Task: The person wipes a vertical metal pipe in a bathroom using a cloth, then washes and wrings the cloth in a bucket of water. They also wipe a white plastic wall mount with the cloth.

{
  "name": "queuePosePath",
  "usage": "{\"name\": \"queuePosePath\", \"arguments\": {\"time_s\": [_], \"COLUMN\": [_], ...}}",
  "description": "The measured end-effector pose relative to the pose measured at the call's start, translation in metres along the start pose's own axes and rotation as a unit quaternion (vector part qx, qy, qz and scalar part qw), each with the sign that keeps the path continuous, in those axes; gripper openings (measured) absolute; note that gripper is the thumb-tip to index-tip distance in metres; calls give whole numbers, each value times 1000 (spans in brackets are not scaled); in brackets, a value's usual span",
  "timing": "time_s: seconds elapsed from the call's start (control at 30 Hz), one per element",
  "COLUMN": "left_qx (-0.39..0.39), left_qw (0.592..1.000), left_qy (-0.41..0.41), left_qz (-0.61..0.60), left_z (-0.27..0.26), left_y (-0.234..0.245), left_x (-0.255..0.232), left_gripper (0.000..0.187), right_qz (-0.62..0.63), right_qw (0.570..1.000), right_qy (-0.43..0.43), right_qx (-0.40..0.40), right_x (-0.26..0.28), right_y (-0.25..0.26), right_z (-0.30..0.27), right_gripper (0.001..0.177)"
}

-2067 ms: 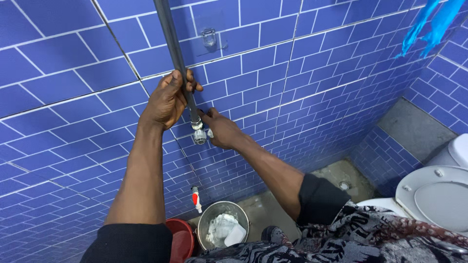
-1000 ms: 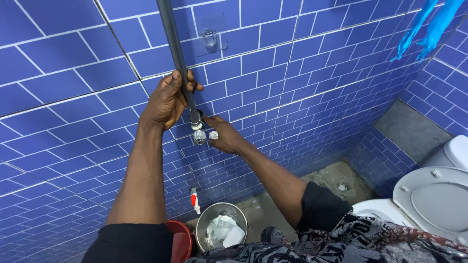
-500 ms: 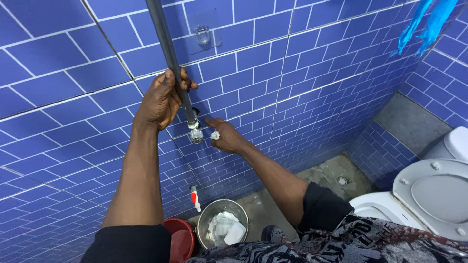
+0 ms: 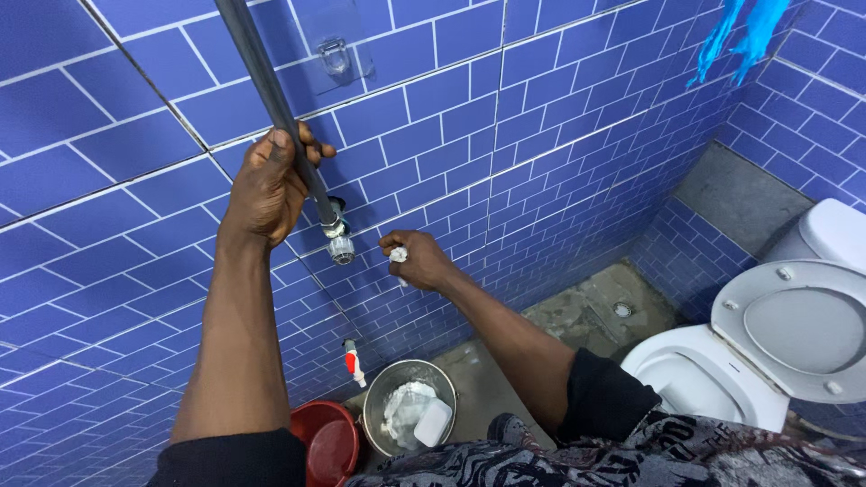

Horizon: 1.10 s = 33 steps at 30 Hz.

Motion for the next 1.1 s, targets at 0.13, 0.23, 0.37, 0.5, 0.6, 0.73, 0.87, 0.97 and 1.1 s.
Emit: {"name": "queuePosePath", "arguments": {"time_s": [0.13, 0.23, 0.37, 0.5, 0.6, 0.73, 0.87, 0.97, 1.1], "left_qx": [-2, -8, -14, -23, -3, -11, 2, 9, 1], "left_qw": [1000, 1000, 1000, 1000, 1000, 1000, 1000, 1000, 1000], "left_qy": [-6, -5, -1, 8, -13, -8, -13, -22, -24], "left_qz": [4, 6, 15, 15, -5, -4, -13, -16, 2], "left_z": [0, 0, -1, -1, -1, -1, 0, 0, -2], "left_y": [-2, -2, -2, -1, -3, -3, -2, -2, -2], "left_x": [0, 0, -1, 1, 0, 0, 1, 0, -1], "left_gripper": [30, 29, 29, 29, 29, 25, 22, 21, 19], "right_qz": [11, 27, 2, 25, -8, -38, -43, -45, -19], "right_qw": [1000, 999, 1000, 998, 999, 998, 998, 997, 997], "right_qy": [-27, -39, 21, -55, 20, 39, 24, 35, 51], "right_qx": [1, -2, -12, -7, -26, -39, -50, -53, -55], "right_x": [16, 25, 39, 45, 53, 53, 58, 66, 76], "right_y": [5, 10, 14, 17, 21, 26, 25, 22, 18], "right_z": [-8, -13, -16, -25, -25, -25, -28, -31, -35], "right_gripper": [49, 50, 49, 44, 42, 45, 48, 48, 50]}}
Point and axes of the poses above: each hand's wrist, its own z-axis towards the middle knuckle, its own y-axis out of the back of the hand, x = y × z, the point moved 4 cm from there along z, towards the middle knuckle, and after that the axes turned 5 degrees about z, right-handed, at the moved point
